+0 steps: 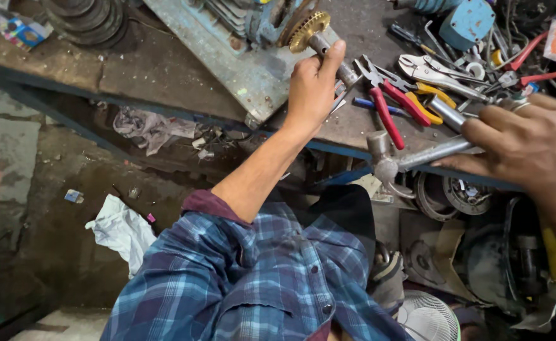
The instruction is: The person attempts to install a brass gear onto a blue electric motor mounted on a metal plate. They repeatedly try to fit the gear, use a hammer to tap it into place, and then remove it. The person also uses pliers to adjust a component on the motor shaft.
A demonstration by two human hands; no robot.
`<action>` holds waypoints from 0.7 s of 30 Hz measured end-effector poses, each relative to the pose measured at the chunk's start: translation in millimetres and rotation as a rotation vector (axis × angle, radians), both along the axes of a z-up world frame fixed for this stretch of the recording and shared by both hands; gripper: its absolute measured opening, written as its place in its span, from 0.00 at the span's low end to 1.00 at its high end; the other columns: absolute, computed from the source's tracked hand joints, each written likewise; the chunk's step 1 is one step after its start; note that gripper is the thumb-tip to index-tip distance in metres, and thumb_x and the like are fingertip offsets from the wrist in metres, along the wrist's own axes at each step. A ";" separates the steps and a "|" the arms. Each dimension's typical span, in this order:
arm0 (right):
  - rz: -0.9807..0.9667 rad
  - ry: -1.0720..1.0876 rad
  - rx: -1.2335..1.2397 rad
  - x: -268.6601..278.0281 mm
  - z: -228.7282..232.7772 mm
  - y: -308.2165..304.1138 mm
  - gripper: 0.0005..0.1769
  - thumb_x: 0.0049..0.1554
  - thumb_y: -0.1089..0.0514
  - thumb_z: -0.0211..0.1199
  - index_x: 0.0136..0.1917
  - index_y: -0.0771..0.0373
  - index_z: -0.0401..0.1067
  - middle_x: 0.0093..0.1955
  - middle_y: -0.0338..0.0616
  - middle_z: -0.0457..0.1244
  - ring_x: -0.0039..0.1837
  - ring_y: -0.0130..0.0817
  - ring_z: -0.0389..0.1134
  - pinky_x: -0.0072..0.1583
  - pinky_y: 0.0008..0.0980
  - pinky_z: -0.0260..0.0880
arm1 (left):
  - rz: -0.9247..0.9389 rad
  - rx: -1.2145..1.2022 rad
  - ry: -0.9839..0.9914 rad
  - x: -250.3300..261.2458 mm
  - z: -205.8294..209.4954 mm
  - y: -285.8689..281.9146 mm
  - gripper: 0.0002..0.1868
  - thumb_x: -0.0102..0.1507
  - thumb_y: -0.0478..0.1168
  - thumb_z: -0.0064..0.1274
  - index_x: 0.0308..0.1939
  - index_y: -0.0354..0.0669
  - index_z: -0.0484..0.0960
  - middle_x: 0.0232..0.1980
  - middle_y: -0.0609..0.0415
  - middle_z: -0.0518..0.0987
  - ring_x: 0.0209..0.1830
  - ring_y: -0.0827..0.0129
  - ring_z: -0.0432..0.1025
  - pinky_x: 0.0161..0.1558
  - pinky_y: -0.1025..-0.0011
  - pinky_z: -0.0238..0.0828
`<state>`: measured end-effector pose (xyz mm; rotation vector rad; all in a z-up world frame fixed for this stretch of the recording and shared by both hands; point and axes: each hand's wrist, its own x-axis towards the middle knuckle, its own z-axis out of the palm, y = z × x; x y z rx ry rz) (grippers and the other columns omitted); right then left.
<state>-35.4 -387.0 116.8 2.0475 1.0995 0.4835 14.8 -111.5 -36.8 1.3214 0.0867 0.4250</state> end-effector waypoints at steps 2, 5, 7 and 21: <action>0.040 -0.008 0.012 -2.0 5.0 2.9 0.38 0.51 0.15 0.46 0.34 0.48 0.73 0.34 0.28 0.67 0.32 0.21 0.65 0.42 0.26 0.61 | 0.008 0.015 -0.009 -0.1 -0.3 1.6 0.33 0.68 0.58 0.49 0.18 0.35 0.70 0.17 0.59 0.67 0.19 0.75 0.60 0.23 0.64 0.59; 0.159 0.004 -0.030 0.9 18.8 8.3 0.35 0.55 0.20 0.46 0.38 0.51 0.72 0.36 0.30 0.67 0.36 0.24 0.67 0.46 0.27 0.61 | 0.045 0.051 -0.014 0.3 0.1 -1.9 0.33 0.68 0.58 0.49 0.18 0.34 0.71 0.16 0.57 0.66 0.19 0.75 0.60 0.24 0.64 0.59; 0.188 -0.031 -0.192 7.8 26.9 15.9 0.37 0.51 0.19 0.46 0.32 0.50 0.74 0.29 0.24 0.66 0.30 0.19 0.66 0.42 0.25 0.62 | 0.072 0.073 -0.037 0.9 1.9 -2.7 0.34 0.69 0.58 0.49 0.18 0.33 0.71 0.16 0.56 0.66 0.19 0.74 0.60 0.25 0.64 0.59; 0.086 0.096 -0.417 45.8 59.5 53.6 0.34 0.51 0.18 0.43 0.34 0.43 0.74 0.30 0.24 0.65 0.37 0.21 0.70 0.48 0.33 0.60 | 0.062 0.076 0.004 2.4 8.2 -5.7 0.35 0.68 0.59 0.48 0.19 0.31 0.76 0.16 0.51 0.73 0.17 0.70 0.69 0.26 0.64 0.65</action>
